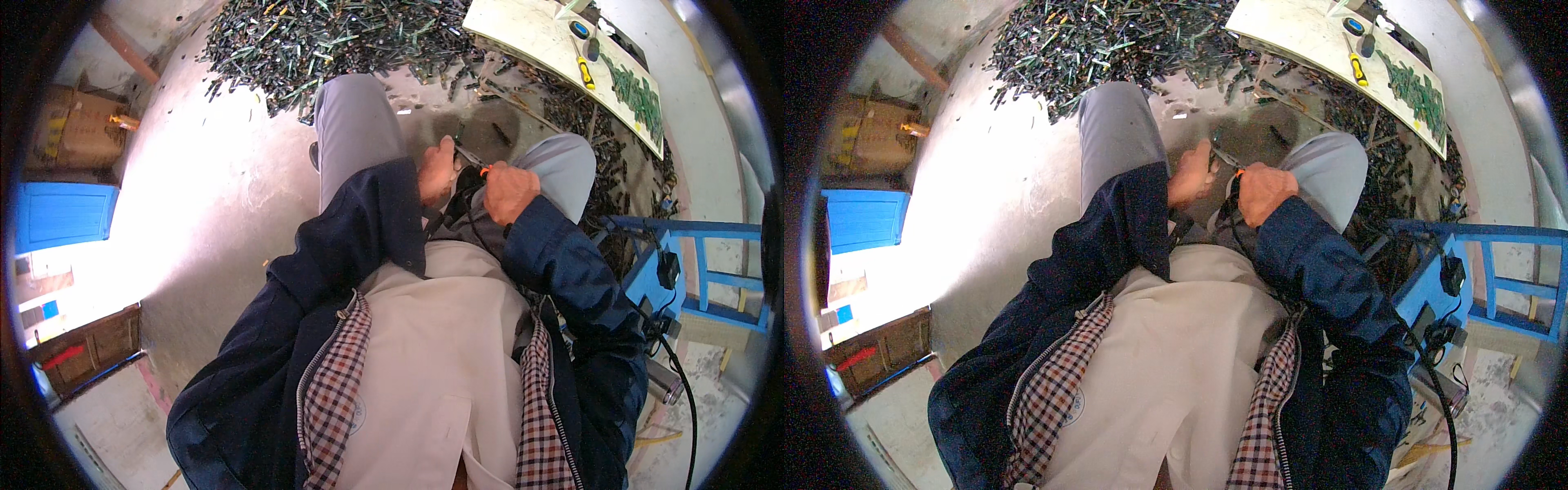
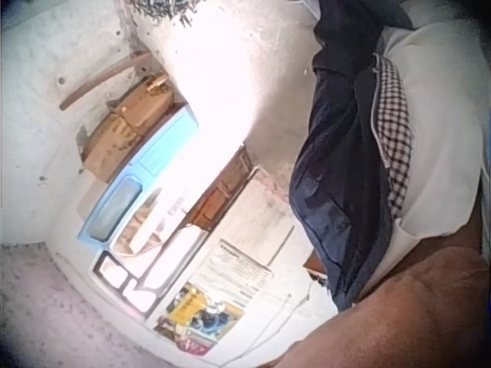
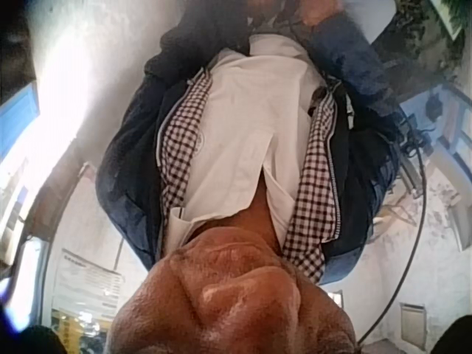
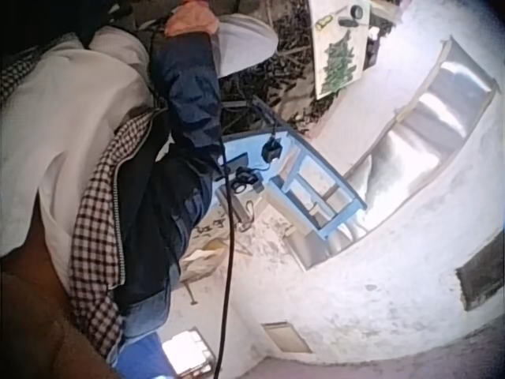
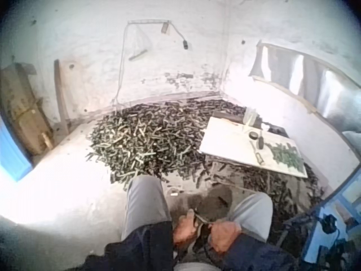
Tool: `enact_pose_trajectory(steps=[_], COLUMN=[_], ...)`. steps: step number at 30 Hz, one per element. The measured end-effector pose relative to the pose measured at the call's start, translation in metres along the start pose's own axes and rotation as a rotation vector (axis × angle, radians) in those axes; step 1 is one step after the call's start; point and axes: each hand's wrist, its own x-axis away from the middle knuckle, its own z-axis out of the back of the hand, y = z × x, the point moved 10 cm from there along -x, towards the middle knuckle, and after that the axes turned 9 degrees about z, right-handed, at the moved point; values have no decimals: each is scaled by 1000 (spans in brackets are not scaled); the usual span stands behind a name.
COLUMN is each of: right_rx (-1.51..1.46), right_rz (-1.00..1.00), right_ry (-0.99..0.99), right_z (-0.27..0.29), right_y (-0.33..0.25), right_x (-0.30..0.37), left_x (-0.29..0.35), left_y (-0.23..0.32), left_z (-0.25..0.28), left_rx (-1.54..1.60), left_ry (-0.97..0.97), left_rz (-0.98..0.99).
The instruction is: The person sits on the floor and uses a screwdriver and pliers to disassemble small electronic components. They repeatedly unscrew parts and strip wires, dropping the separated pieces onto a pile on the floor.
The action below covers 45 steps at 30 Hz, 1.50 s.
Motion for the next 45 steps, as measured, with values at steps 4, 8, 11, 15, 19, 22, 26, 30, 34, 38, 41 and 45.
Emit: enact_pose_trajectory(steps=[4, 8, 11, 15, 19, 22, 26, 30, 34, 38, 41, 45], right_rx=[36, 4, 2, -1, 15, 9, 20, -15, -107, -186, -299, -565], right_rz=[-108, -70, -69, -82, -73, -12, -97, -124, -90, -150, -192, -177], right_ry=[-65, -63, -42, -72, -59, 12, -25, -41, -66, -137, -233, -383], right_z=[-2, -6, -5, -8, -6, -3, -8, -12, -20, -22, -34, -57], right_y=[6, 4, 3, 5, 5, 1, 6, 9, 12, 17, 26, 31], right_x=[1, 1, 2, 1, 1, 0, -3, -5, -6, -5, -4, -6], left_x=[1, 5, 7, 7, 6, 5, -1, 3, 2, -3, -9, -3], left_y=[1, 1, 0, -3, -4, -5, -7, -2, -6, -13, -18, -16], left_z=[0, -3, -7, -9, -11, -9, -7, -9, -13, -15, -17, -23], left_rx=[9, 51, 70, 77, 98, 99, 102, 113, 139, 169, 171, 186], left_ry=[8, -49, -100, -123, -146, -120, -77, -122, -171, -218, -252, -333], left_rz=[-15, -16, 14, 51, 52, 77, 100, 58, 104, 165, 161, 176])
